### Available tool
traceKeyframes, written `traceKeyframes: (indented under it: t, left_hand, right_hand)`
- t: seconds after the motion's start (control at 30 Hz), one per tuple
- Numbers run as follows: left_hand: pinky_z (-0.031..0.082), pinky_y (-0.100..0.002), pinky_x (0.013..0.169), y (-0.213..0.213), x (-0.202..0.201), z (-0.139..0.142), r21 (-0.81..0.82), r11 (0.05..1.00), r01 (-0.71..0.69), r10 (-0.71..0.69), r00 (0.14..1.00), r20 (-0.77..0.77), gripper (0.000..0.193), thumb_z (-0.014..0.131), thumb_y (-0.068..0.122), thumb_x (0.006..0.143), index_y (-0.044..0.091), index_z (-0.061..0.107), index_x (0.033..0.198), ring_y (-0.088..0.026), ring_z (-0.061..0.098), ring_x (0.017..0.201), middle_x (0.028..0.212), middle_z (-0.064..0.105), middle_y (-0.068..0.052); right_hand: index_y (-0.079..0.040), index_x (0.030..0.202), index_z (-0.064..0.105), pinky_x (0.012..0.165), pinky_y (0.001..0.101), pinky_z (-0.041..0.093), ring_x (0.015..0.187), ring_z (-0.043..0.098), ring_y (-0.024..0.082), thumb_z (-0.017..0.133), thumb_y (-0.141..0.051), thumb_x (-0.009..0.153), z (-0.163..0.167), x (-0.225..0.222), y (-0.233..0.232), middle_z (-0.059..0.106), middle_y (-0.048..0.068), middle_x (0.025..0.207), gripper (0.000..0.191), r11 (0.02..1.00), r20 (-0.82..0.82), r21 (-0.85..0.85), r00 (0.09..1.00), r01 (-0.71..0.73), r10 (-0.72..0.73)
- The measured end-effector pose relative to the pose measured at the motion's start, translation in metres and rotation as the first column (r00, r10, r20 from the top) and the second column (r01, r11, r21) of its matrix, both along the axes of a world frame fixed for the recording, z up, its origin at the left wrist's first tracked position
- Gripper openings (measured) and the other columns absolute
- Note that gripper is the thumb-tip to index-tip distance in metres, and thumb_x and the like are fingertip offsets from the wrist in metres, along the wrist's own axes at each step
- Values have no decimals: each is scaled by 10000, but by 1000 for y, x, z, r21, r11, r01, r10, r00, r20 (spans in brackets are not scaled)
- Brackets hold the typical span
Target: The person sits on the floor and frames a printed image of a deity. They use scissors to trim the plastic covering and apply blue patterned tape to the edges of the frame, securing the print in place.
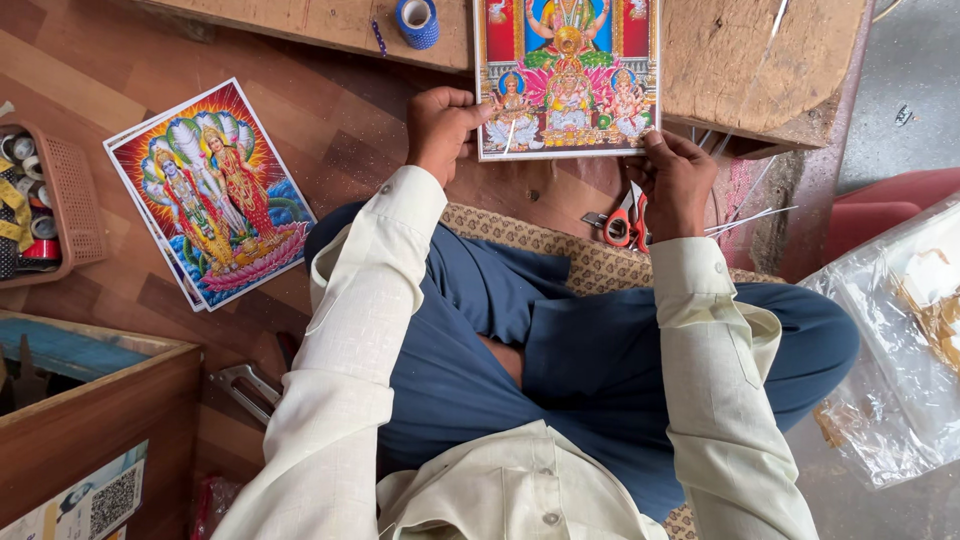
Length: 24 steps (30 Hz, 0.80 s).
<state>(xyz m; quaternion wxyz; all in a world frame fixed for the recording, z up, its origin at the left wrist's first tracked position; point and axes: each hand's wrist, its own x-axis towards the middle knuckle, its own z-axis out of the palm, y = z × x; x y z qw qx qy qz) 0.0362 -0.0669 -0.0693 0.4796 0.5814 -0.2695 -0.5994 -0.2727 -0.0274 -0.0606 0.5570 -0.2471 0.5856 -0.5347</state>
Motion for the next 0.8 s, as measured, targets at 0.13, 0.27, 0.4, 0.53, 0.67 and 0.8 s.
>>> traceKeyframes:
  t: [0.13,0.27,0.4,0.53,0.67,0.8]
  left_hand:
    - [634,-352,561,1,0,2,-10,1000,-4,4,1000,4,162,785,16,819,-37,705,949,-192,766,705,878,778,-147]
    - [622,-348,543,1,0,4,-23,1000,-7,9,997,70,167,780,21,816,-40,721,960,-186,768,697,877,785,-153]
    - [594,-328,520,1,0,4,-5,1000,-1,1,993,121,168,775,36,821,-22,722,970,-168,757,691,875,785,-137]
    - [614,-318,536,0,1,0,21,1000,-7,5,997,80,160,772,35,825,-22,722,966,-171,757,695,864,778,-128]
    - [607,-325,554,0,0,-1,-6,1000,19,-18,997,75,158,766,39,845,-22,717,982,-185,754,709,882,772,-127]
    - [647,-335,605,2,-2,4,-6,999,51,-51,998,-21,138,745,28,871,-28,701,988,-191,774,746,909,776,-134]
  right_hand:
    - [65,1100,715,609,240,593,692,686,118,732,-116,976,0,1,0,726,77,861,220,1000,2,-3,1000,1,-1]
    - [65,1099,715,605,241,594,690,687,119,735,-118,977,0,3,1,723,75,855,221,1000,-16,-12,1000,1,-1]
    - [65,1108,719,608,243,591,693,695,126,737,-121,973,0,2,2,731,80,859,231,1000,-16,-12,1000,0,0]
    - [82,1124,722,610,251,582,691,684,130,723,-103,998,-5,3,3,734,93,884,224,998,-34,-70,999,5,-7]
    - [67,1188,685,613,254,591,718,701,120,684,-49,969,-16,6,1,752,99,927,247,967,-231,-247,966,58,-117]
    - [90,1250,685,672,251,575,784,678,107,701,-25,972,-25,6,2,756,112,1004,301,961,-299,-277,949,18,-104]
